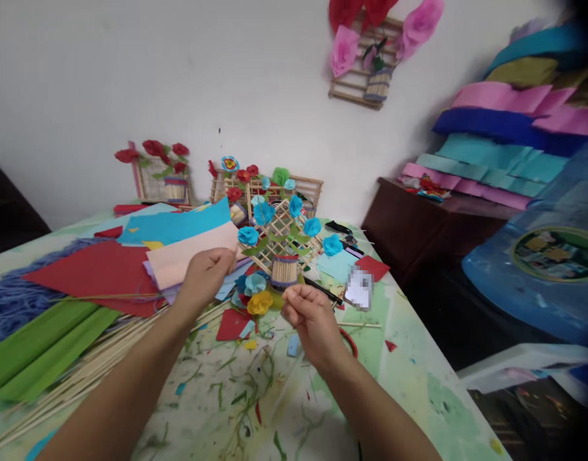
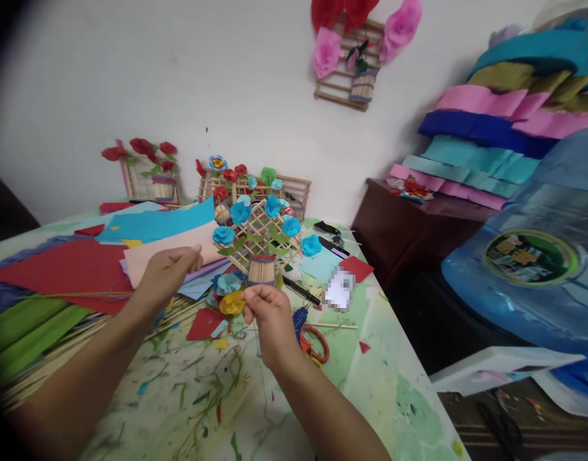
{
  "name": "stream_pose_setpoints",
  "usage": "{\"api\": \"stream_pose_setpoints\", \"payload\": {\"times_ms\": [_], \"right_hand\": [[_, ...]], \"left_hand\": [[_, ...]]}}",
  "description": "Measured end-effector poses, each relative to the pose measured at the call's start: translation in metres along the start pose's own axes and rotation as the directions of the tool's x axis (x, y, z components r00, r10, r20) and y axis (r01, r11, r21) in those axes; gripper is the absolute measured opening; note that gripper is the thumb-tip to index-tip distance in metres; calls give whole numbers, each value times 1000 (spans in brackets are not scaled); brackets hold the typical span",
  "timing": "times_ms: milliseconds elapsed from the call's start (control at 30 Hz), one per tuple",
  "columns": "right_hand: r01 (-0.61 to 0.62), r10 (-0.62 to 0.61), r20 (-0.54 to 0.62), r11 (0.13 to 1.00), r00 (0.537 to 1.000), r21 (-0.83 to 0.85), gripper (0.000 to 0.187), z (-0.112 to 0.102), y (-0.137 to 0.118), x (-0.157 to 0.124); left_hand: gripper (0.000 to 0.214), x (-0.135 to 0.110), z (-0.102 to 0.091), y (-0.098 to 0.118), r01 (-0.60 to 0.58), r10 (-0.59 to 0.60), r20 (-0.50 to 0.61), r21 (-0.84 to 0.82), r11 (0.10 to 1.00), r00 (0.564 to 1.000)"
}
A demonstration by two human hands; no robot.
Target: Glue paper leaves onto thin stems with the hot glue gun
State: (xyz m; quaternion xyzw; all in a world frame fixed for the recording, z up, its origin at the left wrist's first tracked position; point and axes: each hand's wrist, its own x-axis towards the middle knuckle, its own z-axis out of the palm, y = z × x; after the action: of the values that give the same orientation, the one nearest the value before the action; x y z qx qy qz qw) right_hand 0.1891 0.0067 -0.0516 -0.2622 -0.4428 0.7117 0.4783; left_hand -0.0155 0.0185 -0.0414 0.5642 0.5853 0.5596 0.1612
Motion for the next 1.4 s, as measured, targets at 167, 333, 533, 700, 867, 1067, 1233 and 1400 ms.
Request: {"api": "stream_pose_setpoints", "payload": {"times_ms": [167, 333, 533, 700, 867, 1067, 1233, 1400], "right_hand": [[-67, 66, 31, 996, 997, 51, 19, 3, 6, -1], [-90, 88, 40, 995, 995, 43, 20, 6, 9, -2], [-57, 57, 10, 998, 998, -31, 20, 7, 17, -2], [-47, 48, 6, 997, 999, -62, 20, 8, 23, -1], [-11, 13, 29, 997, 999, -71, 19, 8, 21, -1], [65, -69, -33, 989, 997, -133, 21, 5, 15, 0], [88, -92, -36, 991, 995, -104, 19, 4, 11, -3], [9, -8, -23, 999, 1000, 35, 18, 7, 17, -2]], "left_hand": [[27, -4, 6, 3, -35, 42, 107, -71, 997, 993], [31, -10, 10, 7, 205, -144, 173, -417, 885, 974], [27, -15, 13, 14, 201, -177, 94, -482, 853, 980], [24, -14, 10, 21, 156, -151, 47, -425, 892, 987], [21, -15, 8, 25, -44, 38, -30, -246, 968, 999], [18, -13, 10, 15, -125, 99, -158, -168, 978, 983], [19, 4, -2, -6, -93, -127, -371, -520, 849, 920], [23, -7, 13, 3, 184, -219, 23, -635, 750, 975]]}}
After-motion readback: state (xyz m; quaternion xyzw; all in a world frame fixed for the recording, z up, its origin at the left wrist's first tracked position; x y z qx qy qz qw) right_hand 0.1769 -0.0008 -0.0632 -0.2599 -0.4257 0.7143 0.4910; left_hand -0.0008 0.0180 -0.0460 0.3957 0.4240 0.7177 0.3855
